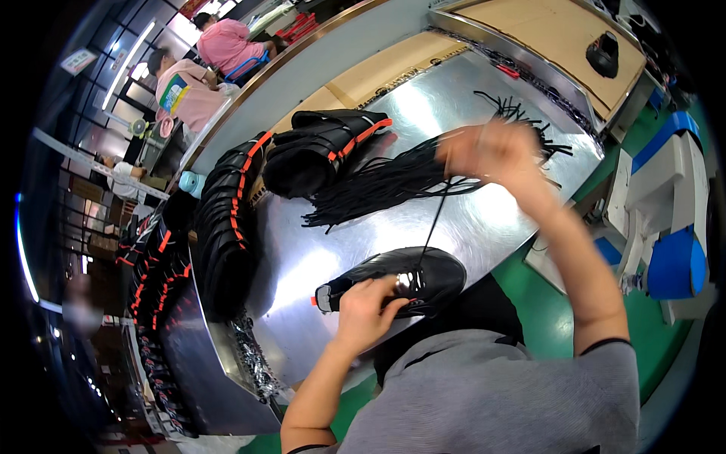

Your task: The person laces a black shoe with red accents using black shoelaces. They thread the laces through the eyelets, pull them tight, and adjust the fit. The finished shoe is placed on a metal table alongside other completed shoes.

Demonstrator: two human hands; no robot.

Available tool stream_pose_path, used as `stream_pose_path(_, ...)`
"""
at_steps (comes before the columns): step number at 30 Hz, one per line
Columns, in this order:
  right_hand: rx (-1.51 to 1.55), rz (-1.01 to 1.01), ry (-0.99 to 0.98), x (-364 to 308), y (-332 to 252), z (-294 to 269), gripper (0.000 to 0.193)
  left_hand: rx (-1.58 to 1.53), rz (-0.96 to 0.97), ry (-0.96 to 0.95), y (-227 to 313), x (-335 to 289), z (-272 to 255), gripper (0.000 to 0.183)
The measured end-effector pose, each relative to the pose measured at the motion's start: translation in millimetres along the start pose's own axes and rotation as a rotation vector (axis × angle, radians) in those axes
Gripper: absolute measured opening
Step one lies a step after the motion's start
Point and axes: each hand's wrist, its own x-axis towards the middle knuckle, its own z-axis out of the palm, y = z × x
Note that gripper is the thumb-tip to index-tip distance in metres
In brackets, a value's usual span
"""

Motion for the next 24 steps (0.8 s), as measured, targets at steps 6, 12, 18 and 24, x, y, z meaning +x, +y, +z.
stream_pose_path(6,0.344,0.18,-0.646,-92,22,61,0.015,-0.016,-0.532,-0.016,1,11,-2,0.039)
stream_pose_path(12,0.04,0.246,-0.195,-63,80,114,0.014,0.125,-0.438,0.186,4,2,11,0.033)
stream_pose_path(18,-0.017,0.24,-0.109,-58,87,130,0.01,0.184,-0.442,0.281,14,4,19,0.039)
stream_pose_path(24,-0.114,0.118,-0.14,-65,76,116,0.021,0.21,-0.363,0.361,12,3,25,0.039)
